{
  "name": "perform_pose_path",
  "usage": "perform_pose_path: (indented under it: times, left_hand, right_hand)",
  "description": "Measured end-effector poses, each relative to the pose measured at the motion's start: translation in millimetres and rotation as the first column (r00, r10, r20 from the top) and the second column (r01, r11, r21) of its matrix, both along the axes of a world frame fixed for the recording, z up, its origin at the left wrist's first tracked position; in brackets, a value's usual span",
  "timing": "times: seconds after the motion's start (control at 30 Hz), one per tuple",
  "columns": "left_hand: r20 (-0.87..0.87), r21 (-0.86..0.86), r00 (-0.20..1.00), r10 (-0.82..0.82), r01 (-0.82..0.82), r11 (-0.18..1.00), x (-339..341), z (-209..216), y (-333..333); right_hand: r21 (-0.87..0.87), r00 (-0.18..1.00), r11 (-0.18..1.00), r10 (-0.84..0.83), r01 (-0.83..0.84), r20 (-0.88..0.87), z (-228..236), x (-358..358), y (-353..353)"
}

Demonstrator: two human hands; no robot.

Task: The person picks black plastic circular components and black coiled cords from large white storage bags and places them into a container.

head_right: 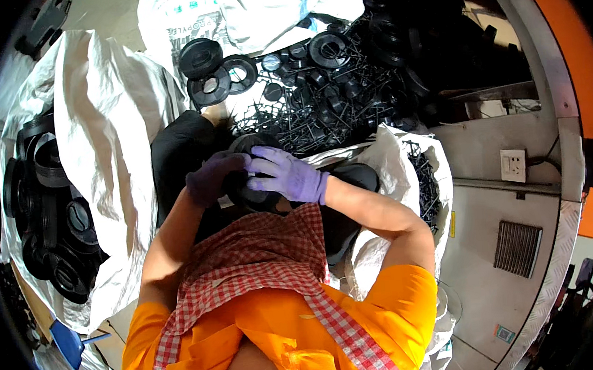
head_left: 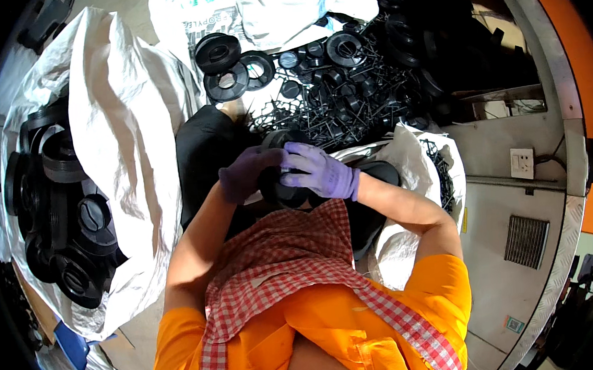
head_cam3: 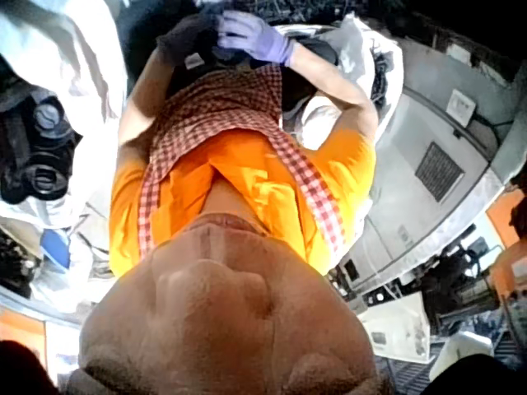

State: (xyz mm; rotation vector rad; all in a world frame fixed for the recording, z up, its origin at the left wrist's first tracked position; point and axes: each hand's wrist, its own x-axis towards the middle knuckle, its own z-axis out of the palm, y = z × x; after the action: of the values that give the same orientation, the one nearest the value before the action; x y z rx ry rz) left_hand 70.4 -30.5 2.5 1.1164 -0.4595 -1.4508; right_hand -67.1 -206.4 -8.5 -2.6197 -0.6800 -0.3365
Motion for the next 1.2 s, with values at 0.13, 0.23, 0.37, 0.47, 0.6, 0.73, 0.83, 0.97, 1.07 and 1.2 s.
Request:
perform_pose_path:
  times: [0.13, 0.23, 0.37, 0.47, 0.6, 0.73, 0.83, 0.97, 1.07, 1.2]
  left_hand:
    - [-0.068, -0.086, 0.979, 0.194, -0.200, 0.976, -30, -5, -13]
    - [0.159, -0.152, 0.911, 0.381, -0.358, 0.921, -55, -14, -15]
    - [0.151, -0.276, 0.873, 0.463, -0.413, 0.868, -50, -29, -12]
    - [-0.257, -0.169, 0.911, 0.322, -0.371, 0.913, -44, -17, -3]
    - [0.294, -0.189, 0.865, 0.406, -0.364, 0.912, -53, -19, -11]
    - [0.336, -0.185, 0.824, 0.456, -0.417, 0.890, -53, -28, -12]
    - [0.141, -0.017, 0.906, 0.400, -0.402, 0.916, -43, -24, -10]
    - [0.506, 0.075, 0.816, 0.281, -0.366, 0.927, -48, -49, -12]
    - [0.456, -0.042, 0.736, 0.501, -0.544, 0.838, -25, -17, -16]
    - [0.292, -0.141, 0.450, 0.844, -0.853, 0.503, 30, 39, 2]
  right_hand:
    - [0.463, 0.754, 0.621, -0.358, 0.633, -0.550, 2, -1, 19]
    - [0.650, 0.659, 0.113, -0.134, 0.752, -0.740, -42, -2, 11]
    - [0.526, 0.857, 0.676, -0.392, 0.516, -0.336, -15, 9, 13]
    - [0.132, 0.967, 0.959, -0.243, 0.251, -0.075, -8, 4, -6]
    - [0.455, 0.498, 0.274, -0.112, 0.847, -0.860, -15, 3, 13]
    - [0.214, 0.208, -0.046, 0.494, 0.976, -0.844, -22, 15, -1]
    - [0.240, 0.224, -0.015, 0.420, 0.971, -0.879, -24, 16, 1]
    - [0.265, 0.239, 0.040, 0.319, 0.963, -0.917, -27, 23, 7]
    - [0.367, 0.428, -0.239, 0.304, 0.899, -0.851, -48, 39, -3]
    - [0.616, 0.606, 0.118, -0.397, 0.779, -0.690, -62, 76, -53]
